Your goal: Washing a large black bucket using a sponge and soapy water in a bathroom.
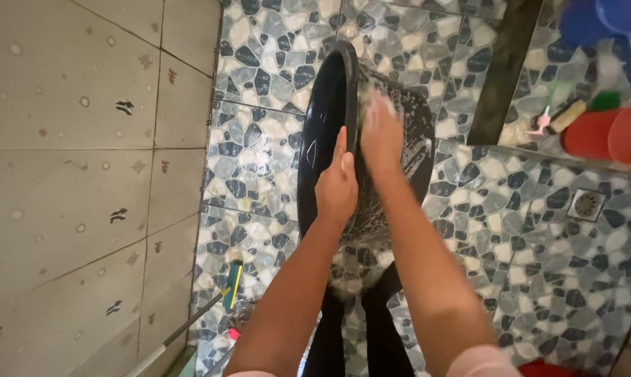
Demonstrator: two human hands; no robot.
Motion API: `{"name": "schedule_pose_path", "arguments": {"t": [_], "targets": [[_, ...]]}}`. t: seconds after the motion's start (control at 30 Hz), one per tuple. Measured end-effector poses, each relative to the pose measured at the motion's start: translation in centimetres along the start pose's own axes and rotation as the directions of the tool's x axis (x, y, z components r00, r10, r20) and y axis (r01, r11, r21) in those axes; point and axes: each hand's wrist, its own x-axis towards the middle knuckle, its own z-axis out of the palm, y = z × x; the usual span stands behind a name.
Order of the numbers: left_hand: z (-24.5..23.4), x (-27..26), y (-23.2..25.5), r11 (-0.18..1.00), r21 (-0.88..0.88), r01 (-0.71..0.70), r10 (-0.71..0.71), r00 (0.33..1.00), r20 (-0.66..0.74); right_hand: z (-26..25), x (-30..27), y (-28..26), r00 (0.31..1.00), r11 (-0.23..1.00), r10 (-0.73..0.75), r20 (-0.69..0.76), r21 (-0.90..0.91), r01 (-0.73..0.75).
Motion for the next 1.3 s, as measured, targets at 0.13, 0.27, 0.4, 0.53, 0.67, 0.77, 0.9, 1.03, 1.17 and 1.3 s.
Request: {"name": "schedule_pose_path", "arguments": {"t": [0.13,0.27,0.4,0.53,0.67,0.77,0.9,1.03,1.17,1.3], "targets": [[-0.6,0.7,1.3,0.999,-0.033,0.024,-0.023,0.999,0.035,-3.0,-10.3,-5.0,0.999,0.994,0.032,0.045,0.101,-0.036],[-0.3,0.6,1.5,0.998,0.035,0.054,-0.056,0.996,0.065,-2.8,-12.7,0.0,1.000,0.998,0.009,0.004,-0.064,-0.009],[0.0,0.4,1.7,0.997,0.075,0.005,-0.004,1.000,-0.015,-4.8,-4.6,6.1,0.932,0.896,0.334,-0.143,-0.259,-0.361],[0.3,0.6,1.8,0.992,0.112,-0.064,0.072,0.995,-0.068,-6.3,-3.5,5.0,0.980,0.960,0.186,-0.066,-0.198,-0.196],[0.5,1.3,1.6,0.972,0.214,-0.093,0.122,0.985,-0.123,-3.9,-12.6,1.2,0.998,0.940,-0.049,0.026,-0.338,0.055],[1.2,0.9,1.2,0.962,0.248,-0.114,0.154,0.977,-0.149,-4.2,-18.9,1.7,0.991,0.927,-0.107,0.082,-0.352,0.129],[1.7,1.8,1.5,0.945,0.300,-0.128,0.191,0.963,-0.190,-5.2,-14.6,5.3,0.993,0.955,-0.075,-0.092,-0.293,0.045],[1.4,3.5,2.1,0.941,0.323,-0.098,0.158,0.973,-0.168,-8.2,-4.6,3.4,0.718,0.708,0.695,-0.039,-0.136,-0.693],[1.8,4.2,2.4,0.939,0.340,-0.047,0.077,0.994,-0.075,-6.6,-8.5,5.1,0.919,0.876,0.395,0.021,-0.309,-0.370],[1.6,3.9,1.9,0.939,0.338,-0.068,0.114,0.986,-0.120,-6.0,-12.3,2.0,0.988,0.934,-0.142,0.066,-0.322,0.155]]}}
